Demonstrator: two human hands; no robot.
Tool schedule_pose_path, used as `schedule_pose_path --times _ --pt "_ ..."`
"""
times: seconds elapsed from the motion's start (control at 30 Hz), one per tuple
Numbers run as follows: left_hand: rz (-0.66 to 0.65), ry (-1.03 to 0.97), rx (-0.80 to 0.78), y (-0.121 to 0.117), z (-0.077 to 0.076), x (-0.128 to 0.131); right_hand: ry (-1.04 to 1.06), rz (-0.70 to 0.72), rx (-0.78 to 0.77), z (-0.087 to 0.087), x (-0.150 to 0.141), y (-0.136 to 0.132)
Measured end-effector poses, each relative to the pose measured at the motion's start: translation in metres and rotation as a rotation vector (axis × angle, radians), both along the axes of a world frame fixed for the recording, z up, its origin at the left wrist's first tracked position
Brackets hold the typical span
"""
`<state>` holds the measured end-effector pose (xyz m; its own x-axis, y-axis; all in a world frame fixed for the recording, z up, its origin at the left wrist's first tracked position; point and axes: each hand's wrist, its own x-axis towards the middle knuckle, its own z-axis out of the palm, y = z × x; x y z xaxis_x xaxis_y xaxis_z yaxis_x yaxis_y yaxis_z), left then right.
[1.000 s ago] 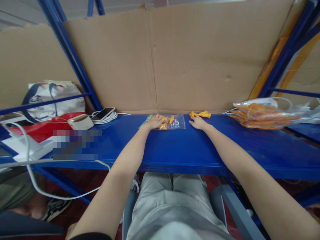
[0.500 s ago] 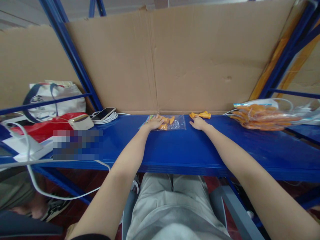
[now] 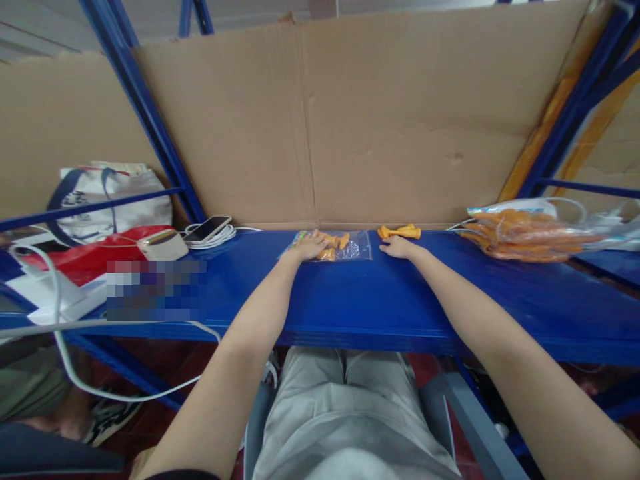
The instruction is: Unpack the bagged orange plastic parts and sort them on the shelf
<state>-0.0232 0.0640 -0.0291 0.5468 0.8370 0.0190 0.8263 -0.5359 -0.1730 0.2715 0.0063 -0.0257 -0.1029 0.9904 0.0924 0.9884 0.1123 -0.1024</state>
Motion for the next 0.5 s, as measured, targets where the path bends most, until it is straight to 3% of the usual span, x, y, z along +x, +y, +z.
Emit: schedule_pose_path --times 0.3,0.5 --pt "0.015 0.01 -0.005 -0.001 0.001 0.001 -0.132 0.002 -0.138 0.032 -0.02 -0.021" --pt "0.025 -0.021 -0.023 -0.005 0.003 0.002 -0.065 -0.208 0.014 0.048 -0.01 -0.028"
